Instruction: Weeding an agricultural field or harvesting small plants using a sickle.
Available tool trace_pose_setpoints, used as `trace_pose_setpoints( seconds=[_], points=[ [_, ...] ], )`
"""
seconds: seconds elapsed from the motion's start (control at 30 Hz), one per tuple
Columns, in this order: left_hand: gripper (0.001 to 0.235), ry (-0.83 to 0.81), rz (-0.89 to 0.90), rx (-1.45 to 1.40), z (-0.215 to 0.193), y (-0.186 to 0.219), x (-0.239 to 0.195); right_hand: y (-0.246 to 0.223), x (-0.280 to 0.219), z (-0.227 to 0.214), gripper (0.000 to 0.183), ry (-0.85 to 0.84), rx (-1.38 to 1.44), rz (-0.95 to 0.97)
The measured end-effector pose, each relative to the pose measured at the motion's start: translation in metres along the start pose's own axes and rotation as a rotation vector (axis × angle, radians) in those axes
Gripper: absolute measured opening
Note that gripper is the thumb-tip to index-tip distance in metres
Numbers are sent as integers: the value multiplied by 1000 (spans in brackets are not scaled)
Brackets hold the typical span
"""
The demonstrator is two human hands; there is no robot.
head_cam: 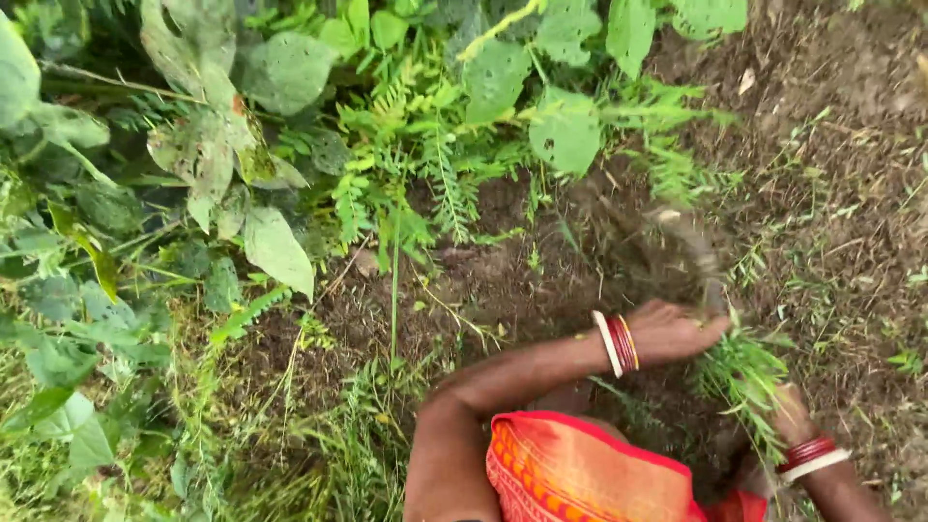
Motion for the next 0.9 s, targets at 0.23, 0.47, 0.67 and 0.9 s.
trace_pose_setpoints(
  seconds=[0.23, 0.47, 0.67, 0.9],
  points=[
    [23, 127, -727, 58, -11, -128, -50, -227, -46, 76, 41, 381, -463, 323],
    [101, 64, -1000, 6, -95, -141, 19, -286, -10, 105, 36, 282, -492, 316],
    [60, 109, -924, 54, -57, -176, 23, -286, 10, 112, 42, 294, -585, 130],
    [76, 164, -699, 159, -65, -168, 21, -243, 30, 120, 45, 340, -561, 221]
  ],
)
Point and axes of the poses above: each hand's wrist, its own x-axis towards the middle knuckle, its own z-axis out of the palm, y = z × x, the point moved 3 cm from there along x, towards the middle knuckle, and after that the axes turned 15 degrees about z, right-handed, at the moved point
